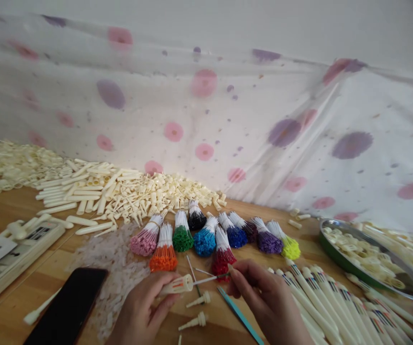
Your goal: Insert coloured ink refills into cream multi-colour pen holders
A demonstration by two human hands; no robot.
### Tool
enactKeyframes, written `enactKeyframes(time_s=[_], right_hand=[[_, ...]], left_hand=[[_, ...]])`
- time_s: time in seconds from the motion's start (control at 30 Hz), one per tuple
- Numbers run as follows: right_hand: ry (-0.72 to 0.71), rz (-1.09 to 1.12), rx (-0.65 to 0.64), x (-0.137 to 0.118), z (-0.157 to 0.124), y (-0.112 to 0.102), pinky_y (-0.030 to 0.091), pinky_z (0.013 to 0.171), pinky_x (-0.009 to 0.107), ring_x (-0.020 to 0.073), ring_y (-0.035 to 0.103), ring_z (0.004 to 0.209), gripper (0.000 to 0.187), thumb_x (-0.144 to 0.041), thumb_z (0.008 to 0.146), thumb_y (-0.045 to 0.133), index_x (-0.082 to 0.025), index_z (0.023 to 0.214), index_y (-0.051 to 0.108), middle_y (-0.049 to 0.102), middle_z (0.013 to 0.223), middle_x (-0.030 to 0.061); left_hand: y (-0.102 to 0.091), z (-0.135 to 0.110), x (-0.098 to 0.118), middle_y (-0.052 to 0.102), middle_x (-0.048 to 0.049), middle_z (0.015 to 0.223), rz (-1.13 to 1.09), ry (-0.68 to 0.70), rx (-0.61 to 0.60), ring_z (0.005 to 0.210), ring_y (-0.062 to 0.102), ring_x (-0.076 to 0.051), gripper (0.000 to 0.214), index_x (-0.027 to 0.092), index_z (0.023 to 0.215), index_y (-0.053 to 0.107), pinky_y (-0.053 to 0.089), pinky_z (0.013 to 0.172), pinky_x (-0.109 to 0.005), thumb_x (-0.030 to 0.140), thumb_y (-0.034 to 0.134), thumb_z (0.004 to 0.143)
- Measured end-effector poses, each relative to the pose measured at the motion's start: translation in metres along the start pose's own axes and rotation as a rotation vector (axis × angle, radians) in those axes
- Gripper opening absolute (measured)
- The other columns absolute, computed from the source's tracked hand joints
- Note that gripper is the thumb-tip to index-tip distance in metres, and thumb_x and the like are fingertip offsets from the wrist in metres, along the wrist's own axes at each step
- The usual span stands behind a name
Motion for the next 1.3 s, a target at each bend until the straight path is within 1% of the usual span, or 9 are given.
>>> enactKeyframes(time_s=[0.1,0.23,0.43,0.63,0.8,1.0,1.17,1.23,1.3], right_hand=[[0.001,0.007,-0.027,0.000,-0.001,0.006,0.041,0.046,0.019,0.0121,0.056,0.049,0.031,-0.037,0.090,0.042,-0.021,0.068,0.057,0.063,0.056,-0.0010],[0.014,0.018,-0.057,0.001,-0.001,0.015,0.039,0.045,0.019,0.0117,0.056,0.048,0.028,-0.035,0.089,0.043,-0.021,0.070,0.058,0.063,0.056,-0.0010],[-0.024,0.022,-0.089,-0.006,-0.004,0.028,0.040,0.049,0.018,0.0109,0.057,0.051,0.026,-0.031,0.090,0.043,-0.019,0.070,0.057,0.064,0.058,-0.0009],[-0.002,0.027,-0.089,-0.005,-0.002,0.031,0.039,0.048,0.018,0.0106,0.055,0.050,0.029,-0.031,0.090,0.042,-0.019,0.068,0.056,0.062,0.057,-0.0008],[-0.067,-0.004,-0.146,-0.014,-0.003,0.041,0.037,0.048,0.018,0.0102,0.054,0.049,0.029,-0.028,0.090,0.042,-0.018,0.067,0.056,0.061,0.057,-0.0006],[-0.140,-0.064,-0.151,-0.022,-0.008,0.052,0.039,0.051,0.019,0.0118,0.055,0.054,0.021,-0.027,0.089,0.046,-0.017,0.077,0.060,0.063,0.064,0.0013],[-0.137,-0.064,-0.135,-0.023,-0.006,0.043,0.041,0.053,0.019,0.0120,0.058,0.058,0.021,-0.029,0.090,0.044,-0.018,0.081,0.060,0.064,0.066,0.0005],[-0.099,-0.092,-0.132,-0.014,-0.006,0.036,0.041,0.053,0.019,0.0121,0.059,0.057,0.022,-0.030,0.091,0.042,-0.019,0.081,0.058,0.064,0.065,-0.0004],[-0.050,-0.199,-0.145,0.003,-0.010,0.032,0.041,0.052,0.020,0.0126,0.059,0.056,0.020,-0.028,0.091,0.042,-0.020,0.081,0.057,0.064,0.065,-0.0008]], left_hand=[[0.002,-0.001,0.001,0.075,-0.0032,0.097,0.025,0.013,-0.018,0.085,0.071,-0.022,0.019,0.030,0.097,0.066,0.058,0.066,-0.022,0.027,0.061,0.079],[0.003,-0.002,0.004,0.075,-0.0044,0.098,0.069,0.037,-0.029,0.087,0.071,-0.021,0.018,0.028,0.098,0.065,0.058,0.070,-0.023,0.028,0.060,0.081],[0.003,-0.002,0.014,0.074,-0.0007,0.098,0.121,0.162,-0.025,0.087,0.071,-0.017,0.024,0.029,0.104,0.060,0.057,0.073,-0.021,0.021,0.059,0.081],[0.005,-0.004,0.021,0.073,0.0003,0.099,0.167,0.222,-0.039,0.086,0.070,-0.014,0.025,0.029,0.105,0.056,0.057,0.070,-0.018,0.018,0.058,0.082],[0.006,-0.003,0.029,0.073,0.0007,0.096,0.197,0.260,-0.036,0.084,0.070,-0.014,0.024,0.028,0.104,0.056,0.057,0.070,-0.017,0.019,0.058,0.082],[0.008,-0.004,0.027,0.073,0.0007,0.097,0.176,0.253,-0.061,0.085,0.070,-0.014,0.026,0.029,0.106,0.056,0.056,0.070,-0.017,0.019,0.058,0.082],[0.004,-0.004,0.025,0.074,0.0021,0.096,0.146,0.244,-0.039,0.084,0.071,-0.014,0.026,0.030,0.105,0.057,0.056,0.071,-0.015,0.020,0.060,0.081],[0.002,-0.003,0.023,0.074,0.0024,0.095,0.124,0.232,-0.037,0.083,0.071,-0.013,0.025,0.030,0.104,0.058,0.055,0.071,-0.014,0.021,0.061,0.081],[0.001,-0.004,0.021,0.075,0.0032,0.094,0.110,0.223,-0.048,0.082,0.071,-0.013,0.025,0.030,0.102,0.060,0.055,0.072,-0.014,0.022,0.064,0.079]])
Point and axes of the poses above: each hand's wrist, its own z-axis towards the middle knuckle, its own y-axis out of the palm, x = y × z, the point moved 10 cm from there along z, towards the middle knuckle
